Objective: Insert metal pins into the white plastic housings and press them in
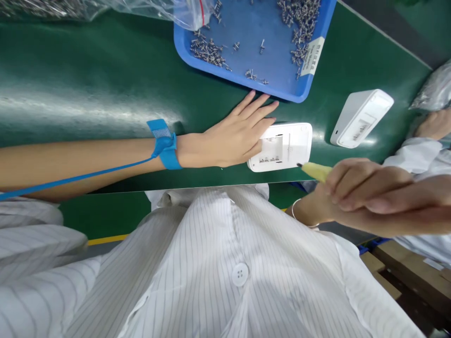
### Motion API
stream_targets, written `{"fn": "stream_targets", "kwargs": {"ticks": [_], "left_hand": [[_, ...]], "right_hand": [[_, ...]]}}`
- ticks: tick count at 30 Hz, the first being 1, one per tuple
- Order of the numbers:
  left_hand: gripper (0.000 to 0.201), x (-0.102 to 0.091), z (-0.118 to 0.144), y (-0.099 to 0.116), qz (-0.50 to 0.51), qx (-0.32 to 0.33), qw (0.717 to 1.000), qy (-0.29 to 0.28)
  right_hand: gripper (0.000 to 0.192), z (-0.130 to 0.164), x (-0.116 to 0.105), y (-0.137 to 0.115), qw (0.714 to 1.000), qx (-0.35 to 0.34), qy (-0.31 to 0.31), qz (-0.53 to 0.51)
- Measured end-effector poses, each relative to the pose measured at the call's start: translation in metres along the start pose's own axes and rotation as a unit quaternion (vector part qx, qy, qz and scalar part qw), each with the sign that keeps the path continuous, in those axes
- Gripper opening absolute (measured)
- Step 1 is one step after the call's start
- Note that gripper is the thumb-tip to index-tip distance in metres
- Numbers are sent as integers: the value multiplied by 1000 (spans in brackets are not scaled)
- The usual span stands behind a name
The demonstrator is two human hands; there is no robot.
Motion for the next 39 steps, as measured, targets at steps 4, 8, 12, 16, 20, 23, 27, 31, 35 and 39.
{"fn": "stream_targets", "kwargs": {"ticks": [4,8,12,16,20,23,27,31,35,39], "left_hand": [[57,1,-2,-1,5,-13,1000,12],[62,3,-3,-1,4,-20,1000,14],[66,6,-4,-3,-9,-21,1000,21],[64,9,-5,-5,-43,-26,999,16],[63,7,-5,-3,-42,-27,998,26],[64,6,-5,-3,-33,-29,999,29],[65,5,-4,-2,-20,-30,999,33],[62,2,-4,-1,-15,-27,999,20],[63,3,-5,-2,-24,-27,999,12],[65,4,-4,-3,-42,-29,999,7]], "right_hand": [[74,-15,19,4,986,-89,122,-72],[75,-28,46,30,991,43,69,-106],[59,-38,56,26,968,71,96,-219],[49,-45,57,13,945,41,156,-284],[47,-44,59,18,945,64,159,-279],[50,-43,60,25,941,78,164,-284],[54,-40,64,37,950,122,135,-254],[70,-36,72,39,977,96,-4,-190],[61,-39,67,22,979,95,93,-155],[52,-52,67,-4,955,85,199,-205]]}}
Point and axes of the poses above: each hand's wrist, its own z-axis away from the middle knuckle, its own x-axis out of the palm, y = z × x, the point moved 4 cm from there along -z, towards the middle knuckle, and after that the axes turned 1 degree about -y, right-handed, at the moved point
